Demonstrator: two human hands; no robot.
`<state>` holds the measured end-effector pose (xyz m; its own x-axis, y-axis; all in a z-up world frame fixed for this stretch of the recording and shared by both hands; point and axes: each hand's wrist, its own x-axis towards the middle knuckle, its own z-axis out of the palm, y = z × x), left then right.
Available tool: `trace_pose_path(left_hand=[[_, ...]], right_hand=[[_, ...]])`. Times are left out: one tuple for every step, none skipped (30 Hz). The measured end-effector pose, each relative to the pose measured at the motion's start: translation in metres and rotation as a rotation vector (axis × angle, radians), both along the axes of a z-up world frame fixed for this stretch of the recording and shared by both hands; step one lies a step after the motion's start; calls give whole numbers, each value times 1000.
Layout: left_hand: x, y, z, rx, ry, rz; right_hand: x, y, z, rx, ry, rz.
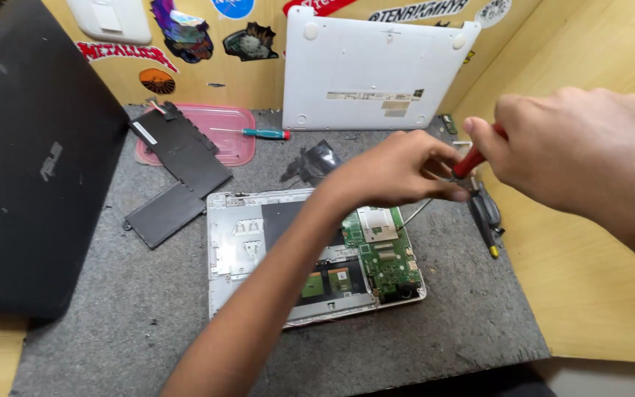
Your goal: Removing internal screws from a laptop motherboard using a manual screwdriver.
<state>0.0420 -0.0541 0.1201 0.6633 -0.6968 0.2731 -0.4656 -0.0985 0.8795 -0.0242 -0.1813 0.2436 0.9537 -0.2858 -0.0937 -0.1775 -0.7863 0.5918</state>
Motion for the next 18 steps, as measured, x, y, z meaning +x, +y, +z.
trace_pose_path(left_hand=[[9, 2, -11, -122, 61, -188], [19, 5, -22, -241, 123, -377], [18, 5, -22, -248, 127, -379], [17, 6, -23, -271, 149, -379], [16, 7, -25, -289, 173, -382], [19, 6, -29, -291, 179, -386], [22, 9, -32, -239, 189, -445], [26, 11, -35, -187, 200, -503], [27, 14, -36, -179, 200, -506], [29, 17, -37, -188, 261, -545], [28, 20, -40, -202, 333, -582], [27, 20, -38, -201, 344, -582], [24, 20, -37, -205, 326, -519], [21, 20, -35, -208, 308, -456], [20, 19, -37, -207, 306, -453], [18, 18, -38, -212, 299, -395], [17, 19, -38, -216, 286, -336], [18, 20, -35, -214, 278, -333]], right_hand=[[2, 0, 1, 45, -19, 47], [4, 0, 1, 91, -39, 93], [0, 5, 2, 85, -33, 91], [-3, 11, 2, 170, -43, 124], [-7, 16, 2, 261, -55, 153], [-6, 17, 0, 260, -50, 147], [-5, 20, -2, 373, -77, 137], [-4, 23, -4, 487, -106, 126], [0, 19, -6, 494, -109, 123], [4, 15, -7, 556, -123, 155], [8, 12, -11, 616, -126, 184], [7, 9, -12, 621, -119, 179], [5, 7, -13, 601, -107, 235], [2, 4, -14, 581, -96, 292], [0, 6, -11, 581, -97, 295], [-2, 8, -7, 572, -10, 252], [-4, 11, -2, 562, 71, 211], [-2, 12, 1, 561, 64, 217]])
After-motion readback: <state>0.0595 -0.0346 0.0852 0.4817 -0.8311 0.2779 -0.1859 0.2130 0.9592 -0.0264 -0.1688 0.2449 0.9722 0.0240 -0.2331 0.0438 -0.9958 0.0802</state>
